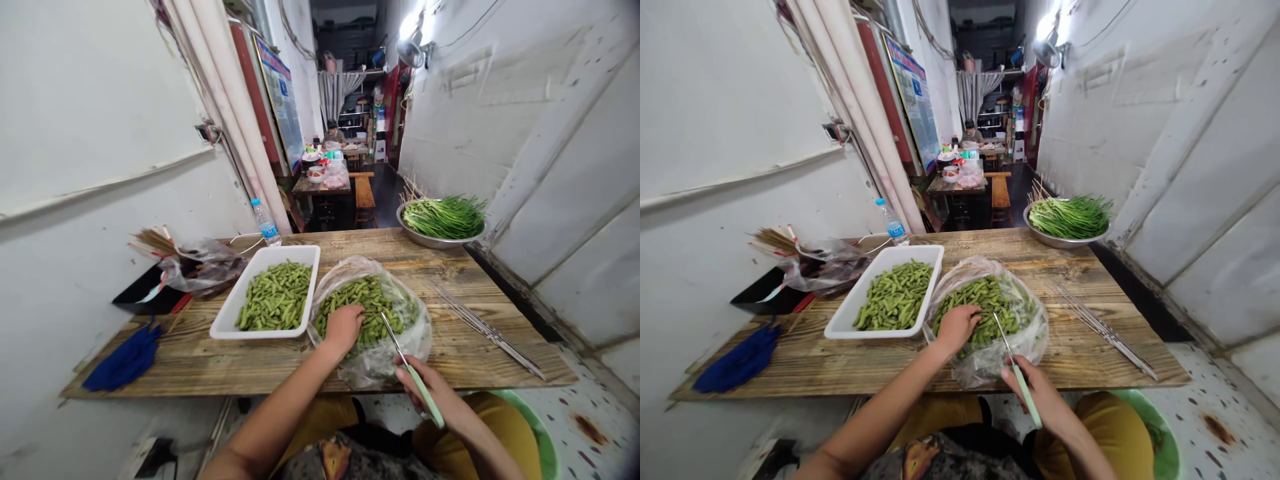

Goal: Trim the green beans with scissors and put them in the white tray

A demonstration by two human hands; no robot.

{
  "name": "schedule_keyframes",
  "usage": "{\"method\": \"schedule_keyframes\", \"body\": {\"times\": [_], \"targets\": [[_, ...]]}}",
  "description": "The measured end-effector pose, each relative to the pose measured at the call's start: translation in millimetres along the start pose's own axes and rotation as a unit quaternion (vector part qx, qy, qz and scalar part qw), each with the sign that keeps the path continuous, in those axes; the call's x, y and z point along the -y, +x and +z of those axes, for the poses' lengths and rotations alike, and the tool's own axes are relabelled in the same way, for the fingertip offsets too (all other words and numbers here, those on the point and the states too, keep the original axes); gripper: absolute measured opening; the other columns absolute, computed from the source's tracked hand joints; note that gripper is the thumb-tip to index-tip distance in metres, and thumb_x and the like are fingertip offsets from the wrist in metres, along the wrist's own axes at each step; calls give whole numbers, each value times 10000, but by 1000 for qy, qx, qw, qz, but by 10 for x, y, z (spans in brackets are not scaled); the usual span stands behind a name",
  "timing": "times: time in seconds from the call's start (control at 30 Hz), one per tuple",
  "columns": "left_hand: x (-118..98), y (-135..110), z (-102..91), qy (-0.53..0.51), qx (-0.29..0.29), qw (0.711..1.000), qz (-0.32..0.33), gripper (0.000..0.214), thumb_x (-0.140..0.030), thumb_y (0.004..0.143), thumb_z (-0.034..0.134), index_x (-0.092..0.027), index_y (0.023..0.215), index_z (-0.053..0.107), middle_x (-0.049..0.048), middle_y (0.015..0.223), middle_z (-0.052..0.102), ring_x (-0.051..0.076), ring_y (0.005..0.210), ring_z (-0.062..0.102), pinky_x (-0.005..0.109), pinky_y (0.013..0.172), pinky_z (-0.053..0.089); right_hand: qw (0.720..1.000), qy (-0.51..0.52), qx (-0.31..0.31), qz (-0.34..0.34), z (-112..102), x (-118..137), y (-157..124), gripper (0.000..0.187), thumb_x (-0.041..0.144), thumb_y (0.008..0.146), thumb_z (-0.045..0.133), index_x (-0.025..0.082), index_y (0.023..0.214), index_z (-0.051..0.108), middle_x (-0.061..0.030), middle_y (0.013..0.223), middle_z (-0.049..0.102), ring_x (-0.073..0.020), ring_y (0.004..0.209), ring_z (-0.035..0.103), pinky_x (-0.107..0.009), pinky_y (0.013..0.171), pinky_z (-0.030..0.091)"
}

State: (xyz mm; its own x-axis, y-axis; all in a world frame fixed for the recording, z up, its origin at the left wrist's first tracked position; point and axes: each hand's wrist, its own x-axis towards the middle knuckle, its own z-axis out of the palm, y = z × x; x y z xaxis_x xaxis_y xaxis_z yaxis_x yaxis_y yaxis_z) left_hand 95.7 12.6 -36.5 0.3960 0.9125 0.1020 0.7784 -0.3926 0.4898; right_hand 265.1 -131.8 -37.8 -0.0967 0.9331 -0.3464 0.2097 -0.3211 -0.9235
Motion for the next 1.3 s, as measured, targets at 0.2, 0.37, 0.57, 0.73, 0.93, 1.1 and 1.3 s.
{"method": "schedule_keyframes", "body": {"times": [0.2, 0.37, 0.57, 0.73, 0.93, 1.1, 1.3], "targets": [[7, 64, -40, -36, 31, 999, -14, 187, -264, 722, 596, -202, 876, 680, 40, 813, 682, 187, 775, 604, 271, 717, 417, 1000, -21, -18, -1, 13, -55, 12, 542, 615, 761, 486, 158, 1053, 490, 98, 492, 316, -71, 413, 332, -176, 371, 322], [24, 54, -76, -202, 11, 979, -15, 196, -269, 745, 546, -154, 844, 670, 38, 824, 690, 162, 768, 607, 259, 739, 431, 999, -36, -23, -12, 17, -57, 10, 516, 600, 776, 477, 166, 1050, 522, 80, 493, 384, -76, 402, 358, -180, 374, 335], [56, 28, -70, -271, 19, 961, -56, 247, -297, 767, 507, -124, 794, 681, 39, 797, 699, 172, 773, 604, 271, 757, 420, 984, -136, -68, -92, 28, 12, 94, 403, 529, 805, 489, 180, 982, 588, -21, 714, 620, -176, 671, 569, -262, 634, 457], [50, -13, -149, -255, 53, 964, -55, 291, -347, 765, 501, -112, 737, 671, 21, 677, 661, 154, 670, 570, 246, 656, 401, 971, -205, -74, -97, 1, 95, 184, 420, 502, 800, 505, 172, 1047, 587, -69, 869, 666, -237, 804, 605, -319, 775, 441], [7, -27, -314, -160, 59, 983, 63, 243, -316, 770, 513, -146, 707, 675, 42, 747, 667, 165, 745, 577, 257, 717, 394, 971, -207, -56, -102, -28, 192, 202, 418, 488, 786, 526, 170, 1044, 611, -70, 904, 682, -260, 858, 607, -314, 781, 441], [-7, 0, -358, -159, 86, 980, 83, 231, -315, 765, 526, -152, 726, 685, 35, 754, 667, 158, 745, 576, 244, 715, 392, 974, -185, -63, -111, -17, 212, 200, 365, 484, 755, 566, 168, 921, 643, -28, 785, 681, -223, 755, 594, -275, 711, 447], [14, 13, -340, -248, 111, 961, 49, 229, -333, 754, 543, -136, 728, 657, 9, 699, 636, 127, 683, 531, 225, 656, 372, 978, -157, -82, -114, -31, 205, 207, 315, 492, 718, 597, 187, 775, 651, 5, 621, 619, -188, 635, 555, -237, 576, 429]]}}
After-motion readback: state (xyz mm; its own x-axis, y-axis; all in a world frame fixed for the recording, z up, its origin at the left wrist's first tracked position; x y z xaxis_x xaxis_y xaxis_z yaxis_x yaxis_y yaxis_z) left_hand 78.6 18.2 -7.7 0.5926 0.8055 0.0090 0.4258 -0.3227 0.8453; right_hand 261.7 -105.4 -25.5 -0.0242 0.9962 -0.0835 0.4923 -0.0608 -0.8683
